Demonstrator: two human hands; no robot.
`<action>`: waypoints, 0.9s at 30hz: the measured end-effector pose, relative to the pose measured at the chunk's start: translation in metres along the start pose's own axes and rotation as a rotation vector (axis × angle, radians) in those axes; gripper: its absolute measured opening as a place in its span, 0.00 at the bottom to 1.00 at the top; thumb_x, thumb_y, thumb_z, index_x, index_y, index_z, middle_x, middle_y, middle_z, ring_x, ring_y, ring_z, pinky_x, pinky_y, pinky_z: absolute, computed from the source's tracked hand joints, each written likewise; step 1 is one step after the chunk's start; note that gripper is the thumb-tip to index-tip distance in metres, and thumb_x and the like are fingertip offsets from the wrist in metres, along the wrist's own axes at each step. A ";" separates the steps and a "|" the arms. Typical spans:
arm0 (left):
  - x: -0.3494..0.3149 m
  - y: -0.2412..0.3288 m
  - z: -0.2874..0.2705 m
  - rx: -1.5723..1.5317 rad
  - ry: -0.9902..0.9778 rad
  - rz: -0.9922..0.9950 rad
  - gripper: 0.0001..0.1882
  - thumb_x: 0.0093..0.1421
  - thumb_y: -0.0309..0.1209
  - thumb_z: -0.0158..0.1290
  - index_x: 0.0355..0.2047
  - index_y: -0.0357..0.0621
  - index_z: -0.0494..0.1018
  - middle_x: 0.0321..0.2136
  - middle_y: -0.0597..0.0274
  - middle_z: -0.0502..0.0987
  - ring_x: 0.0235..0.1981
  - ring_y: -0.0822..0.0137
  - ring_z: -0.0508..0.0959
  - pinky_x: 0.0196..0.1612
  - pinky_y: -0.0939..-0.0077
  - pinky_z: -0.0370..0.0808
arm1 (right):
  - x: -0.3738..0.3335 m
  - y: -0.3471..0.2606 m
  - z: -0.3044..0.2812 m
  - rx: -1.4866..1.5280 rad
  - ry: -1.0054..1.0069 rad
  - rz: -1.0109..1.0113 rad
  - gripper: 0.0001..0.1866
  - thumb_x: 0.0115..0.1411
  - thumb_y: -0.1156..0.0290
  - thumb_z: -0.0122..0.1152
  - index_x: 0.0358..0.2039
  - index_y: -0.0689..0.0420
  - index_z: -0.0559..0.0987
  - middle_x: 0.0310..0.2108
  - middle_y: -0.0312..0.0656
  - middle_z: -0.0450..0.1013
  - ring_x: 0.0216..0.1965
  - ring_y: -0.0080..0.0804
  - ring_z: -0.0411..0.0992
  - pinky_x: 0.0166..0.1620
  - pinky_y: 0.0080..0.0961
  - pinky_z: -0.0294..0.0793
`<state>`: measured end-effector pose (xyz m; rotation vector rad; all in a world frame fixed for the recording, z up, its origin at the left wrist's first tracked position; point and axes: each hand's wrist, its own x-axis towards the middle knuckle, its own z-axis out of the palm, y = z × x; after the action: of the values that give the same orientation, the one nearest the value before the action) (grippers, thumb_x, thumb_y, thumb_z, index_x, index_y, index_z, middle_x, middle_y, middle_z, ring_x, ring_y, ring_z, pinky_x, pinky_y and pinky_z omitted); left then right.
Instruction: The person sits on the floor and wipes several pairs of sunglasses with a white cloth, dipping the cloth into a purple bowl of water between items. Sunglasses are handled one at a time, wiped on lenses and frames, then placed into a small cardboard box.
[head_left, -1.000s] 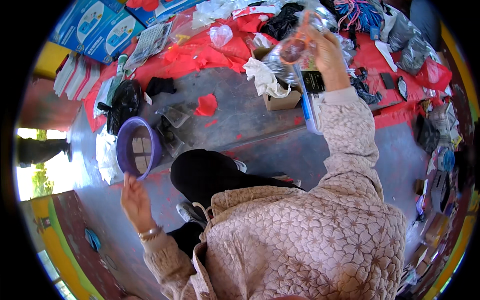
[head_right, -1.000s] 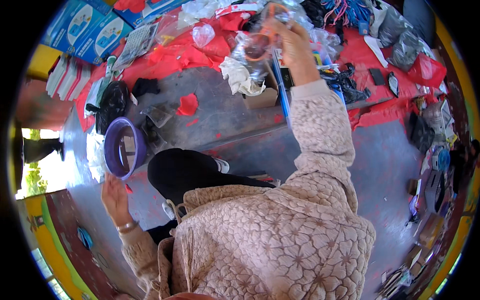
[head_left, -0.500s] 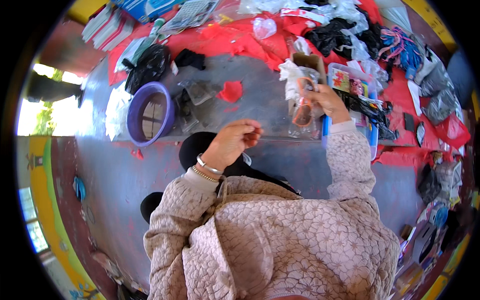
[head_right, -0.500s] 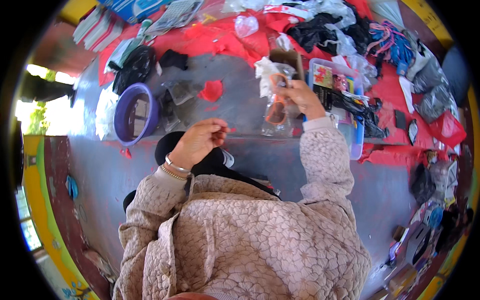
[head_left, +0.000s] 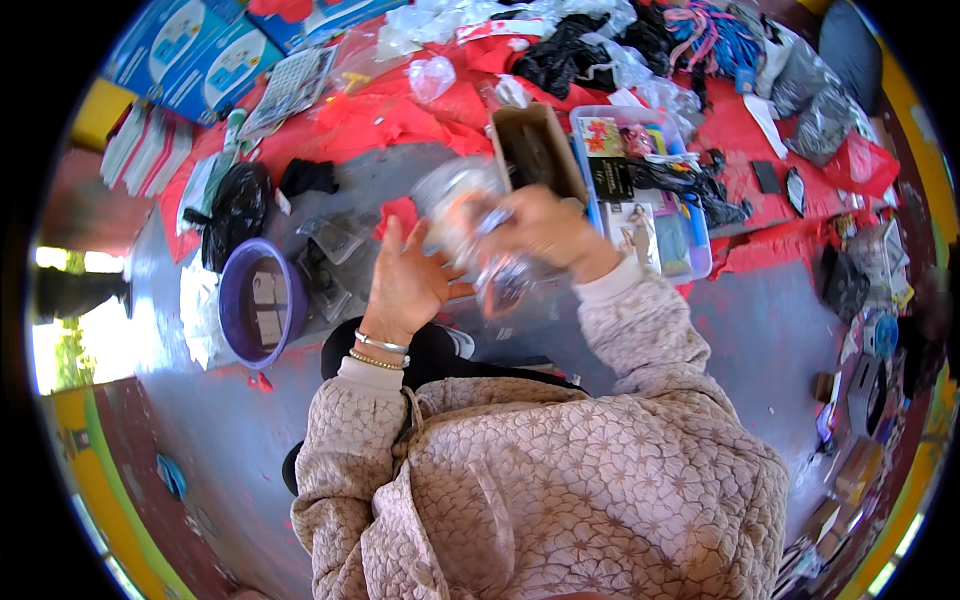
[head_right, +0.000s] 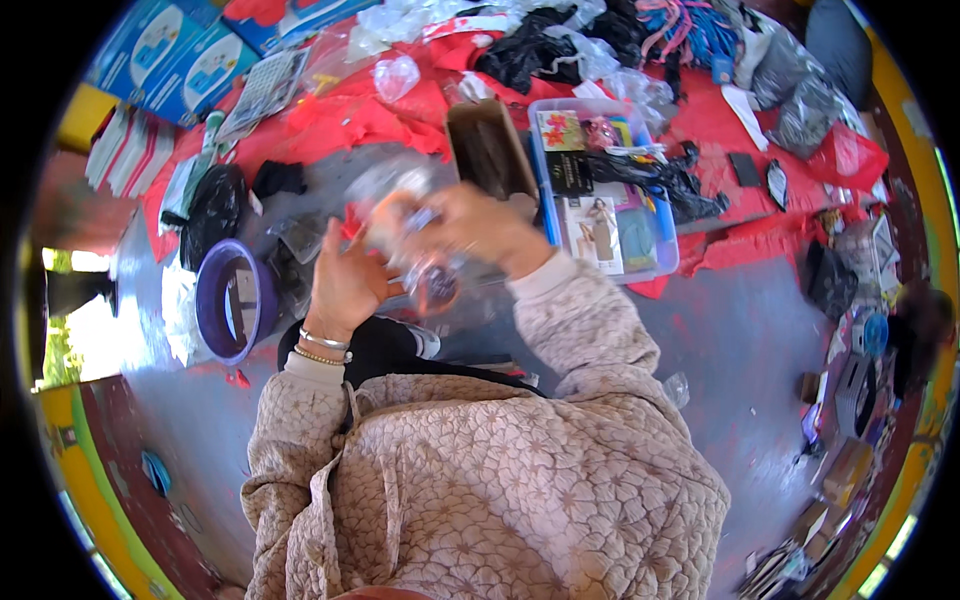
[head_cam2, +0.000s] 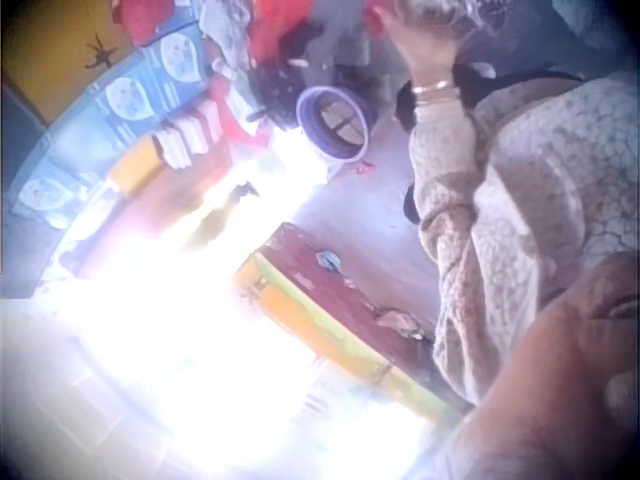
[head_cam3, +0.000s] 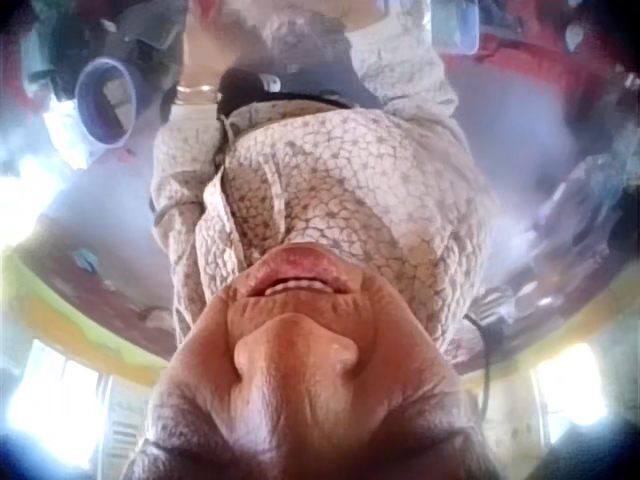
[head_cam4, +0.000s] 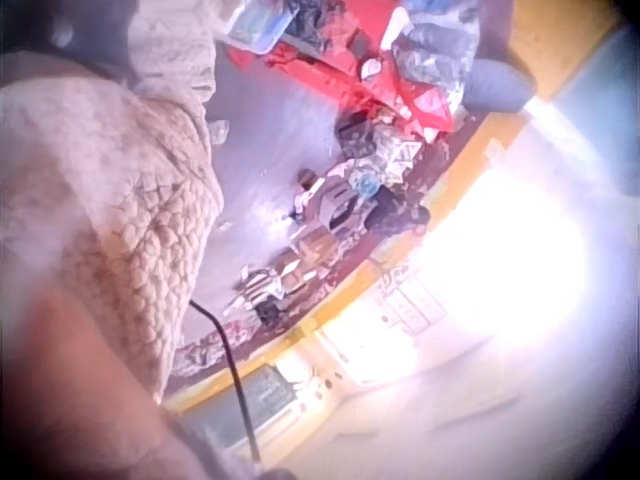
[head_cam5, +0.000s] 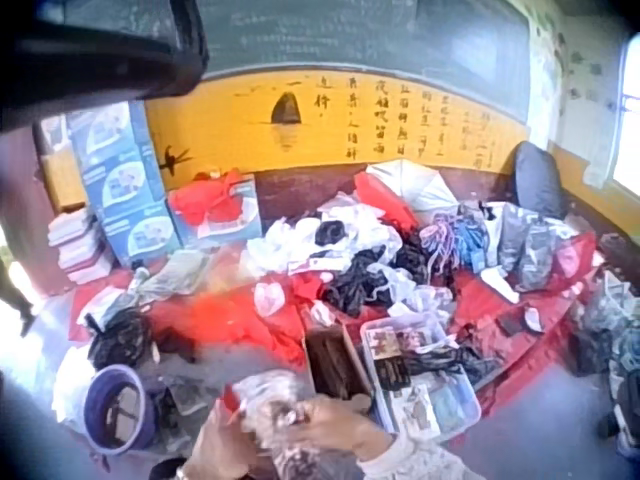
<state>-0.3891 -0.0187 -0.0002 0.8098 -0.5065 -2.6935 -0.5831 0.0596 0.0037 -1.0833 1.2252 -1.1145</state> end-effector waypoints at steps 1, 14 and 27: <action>0.000 0.000 0.009 -0.074 -0.062 0.043 0.31 0.58 0.55 0.36 0.51 0.43 0.61 0.45 0.51 0.68 0.46 0.54 0.70 0.46 0.54 0.69 | -0.002 -0.002 0.019 -0.059 -0.086 -0.107 0.16 0.43 0.67 0.64 0.30 0.65 0.77 0.20 0.37 0.73 0.20 0.19 0.67 0.26 0.20 0.67; 0.011 0.005 -0.065 -0.179 0.107 0.297 0.17 0.56 0.34 0.42 0.44 0.38 0.66 0.37 0.54 0.73 0.34 0.62 0.75 0.30 0.72 0.76 | -0.032 -0.028 -0.057 0.001 0.559 -0.201 0.19 0.47 0.68 0.63 0.41 0.59 0.75 0.21 0.31 0.72 0.21 0.13 0.66 0.25 0.16 0.66; 0.020 -0.011 -0.051 0.041 0.073 0.263 0.15 0.57 0.33 0.43 0.44 0.44 0.62 0.33 0.50 0.73 0.29 0.59 0.75 0.27 0.67 0.75 | 0.088 0.029 -0.122 -0.487 0.442 -0.068 0.14 0.46 0.65 0.64 0.32 0.58 0.77 0.19 0.33 0.69 0.19 0.19 0.65 0.23 0.20 0.64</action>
<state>-0.3772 -0.0286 -0.0539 0.7884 -0.6068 -2.4123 -0.7016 -0.0258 -0.0429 -1.2832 1.8899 -1.1759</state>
